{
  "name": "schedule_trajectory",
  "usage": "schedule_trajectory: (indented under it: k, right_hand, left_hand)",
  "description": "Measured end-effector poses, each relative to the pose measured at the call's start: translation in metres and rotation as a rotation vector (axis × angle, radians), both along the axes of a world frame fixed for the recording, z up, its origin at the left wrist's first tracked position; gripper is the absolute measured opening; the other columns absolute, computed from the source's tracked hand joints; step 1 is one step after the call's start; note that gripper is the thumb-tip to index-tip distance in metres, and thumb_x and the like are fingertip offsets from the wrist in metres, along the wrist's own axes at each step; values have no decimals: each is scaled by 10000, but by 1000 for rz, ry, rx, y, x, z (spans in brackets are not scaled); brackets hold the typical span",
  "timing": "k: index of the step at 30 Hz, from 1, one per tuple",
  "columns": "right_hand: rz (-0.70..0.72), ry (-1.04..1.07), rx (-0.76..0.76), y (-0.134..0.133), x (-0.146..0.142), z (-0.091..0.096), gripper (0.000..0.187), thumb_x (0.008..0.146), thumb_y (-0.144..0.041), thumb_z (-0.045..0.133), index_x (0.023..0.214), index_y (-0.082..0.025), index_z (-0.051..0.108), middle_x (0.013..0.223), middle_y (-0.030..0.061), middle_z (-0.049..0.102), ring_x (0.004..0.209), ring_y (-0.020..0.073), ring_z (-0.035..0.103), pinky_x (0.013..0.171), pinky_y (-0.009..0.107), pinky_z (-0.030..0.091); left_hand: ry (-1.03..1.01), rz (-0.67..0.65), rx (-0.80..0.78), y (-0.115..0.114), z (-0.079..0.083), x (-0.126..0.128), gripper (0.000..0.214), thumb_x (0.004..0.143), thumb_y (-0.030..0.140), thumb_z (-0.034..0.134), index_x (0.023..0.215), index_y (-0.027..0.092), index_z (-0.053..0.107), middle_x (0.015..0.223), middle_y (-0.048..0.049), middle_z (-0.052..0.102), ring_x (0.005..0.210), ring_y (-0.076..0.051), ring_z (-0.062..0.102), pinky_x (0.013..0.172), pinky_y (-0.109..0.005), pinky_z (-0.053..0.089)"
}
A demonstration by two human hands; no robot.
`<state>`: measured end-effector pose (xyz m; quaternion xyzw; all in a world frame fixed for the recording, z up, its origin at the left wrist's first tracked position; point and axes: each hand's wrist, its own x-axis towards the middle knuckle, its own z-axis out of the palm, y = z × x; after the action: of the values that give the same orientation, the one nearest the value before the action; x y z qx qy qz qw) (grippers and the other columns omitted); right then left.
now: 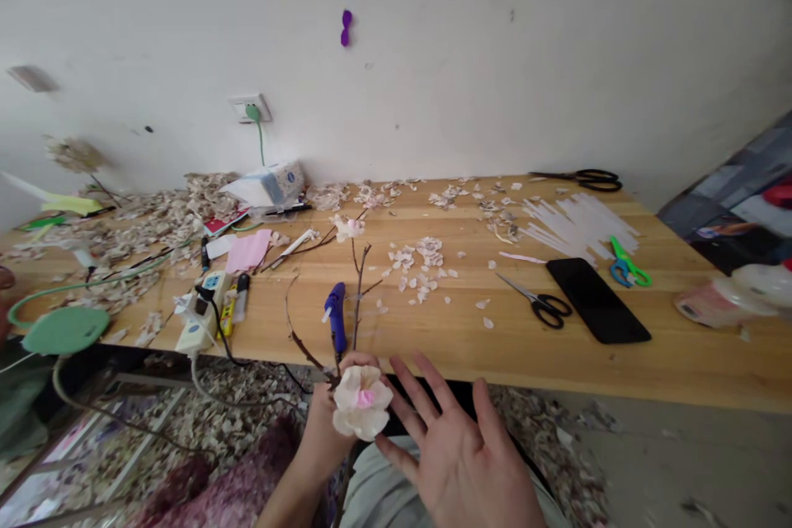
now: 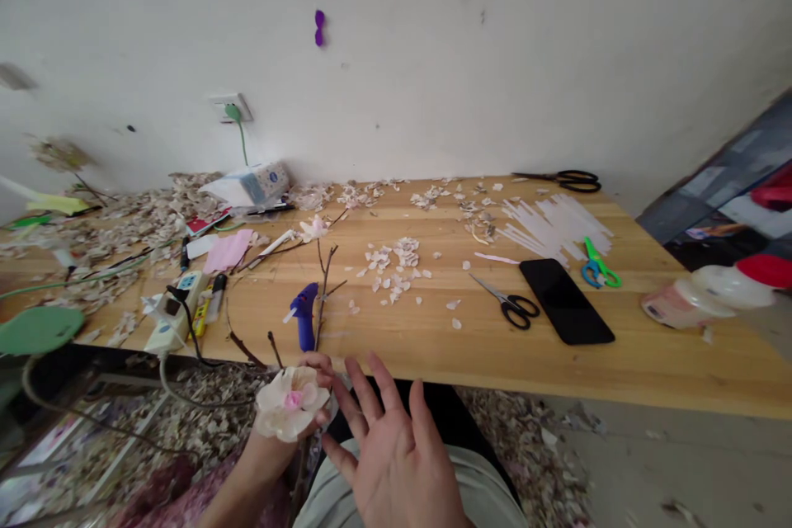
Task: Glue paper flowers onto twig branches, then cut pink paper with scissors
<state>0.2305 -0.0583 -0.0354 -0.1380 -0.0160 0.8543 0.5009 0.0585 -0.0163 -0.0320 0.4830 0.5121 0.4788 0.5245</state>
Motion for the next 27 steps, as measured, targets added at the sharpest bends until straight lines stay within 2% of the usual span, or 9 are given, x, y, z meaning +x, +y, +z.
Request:
schedule_trajectory:
  k: [4,8,10,13,16,20,23,25,27]
  right_hand:
    - [59,20,67,-2,-3,0,673,823,-849,487,1379,-477,562,1655,-98,314,1549,226,232,1206,511,249]
    - [54,10,54,-1,0,6,686,814,-850,498,1386,-476,556,1651,-92,326,1552,216,221,1209,497,232]
    - [37,-2,19,0,3,9,687,795,-852,521,1369,-478,571,1647,-96,337,1558,219,197,1196,510,252]
    - [-5,-10,-31,2,8,13,677,782,-847,540,1342,-470,598,1632,-80,376,1561,225,187,1174,535,287]
    - [-33,-13,-65,3,12,13,673,793,-837,533,1327,-438,623,1621,-44,407,1552,245,221,1162,556,306]
    - [-93,-35,-111,3,18,13,682,830,-827,480,1347,-404,617,1620,-32,411,1529,252,287,1167,540,314]
    - [-119,-6,-95,3,21,16,698,839,-835,447,1359,-399,610,1628,-36,394,1518,276,312,1158,569,334]
    - [-111,26,-51,3,20,19,698,848,-836,430,1355,-393,615,1640,-45,365,1519,301,308,1147,609,345]
    - [-109,53,-4,4,16,21,667,872,-816,417,1345,-393,621,1653,-70,327,1526,309,289,1142,633,352]
  left_hand:
    - [80,-101,26,1,6,5,171,633,277,872,673,180,737,800,-51,633,714,-197,587,659,-271,505]
    - [136,-122,69,2,6,3,191,685,291,845,614,171,714,834,-59,622,741,-190,586,690,-255,495]
    - [130,-128,64,1,3,-1,169,692,290,837,656,174,718,833,-51,625,741,-189,591,688,-251,492]
    - [72,-108,38,1,-3,-10,163,747,323,790,824,192,730,746,-12,615,644,-163,546,607,-240,461]
    - [88,-71,61,2,-4,-17,157,790,339,754,787,186,719,774,-29,654,684,-177,561,646,-256,472]
    - [80,-7,50,5,6,-16,225,760,380,770,669,181,715,758,-53,696,735,-219,619,699,-300,517]
    - [108,63,-11,5,10,-9,193,689,357,831,760,186,775,800,-71,753,799,-258,669,741,-324,548]
    - [106,67,-52,3,9,-4,265,625,337,875,830,186,804,893,-92,783,889,-293,692,820,-354,560]
    - [62,60,-89,1,4,0,402,586,347,903,944,186,815,920,-89,788,886,-298,704,842,-371,567]
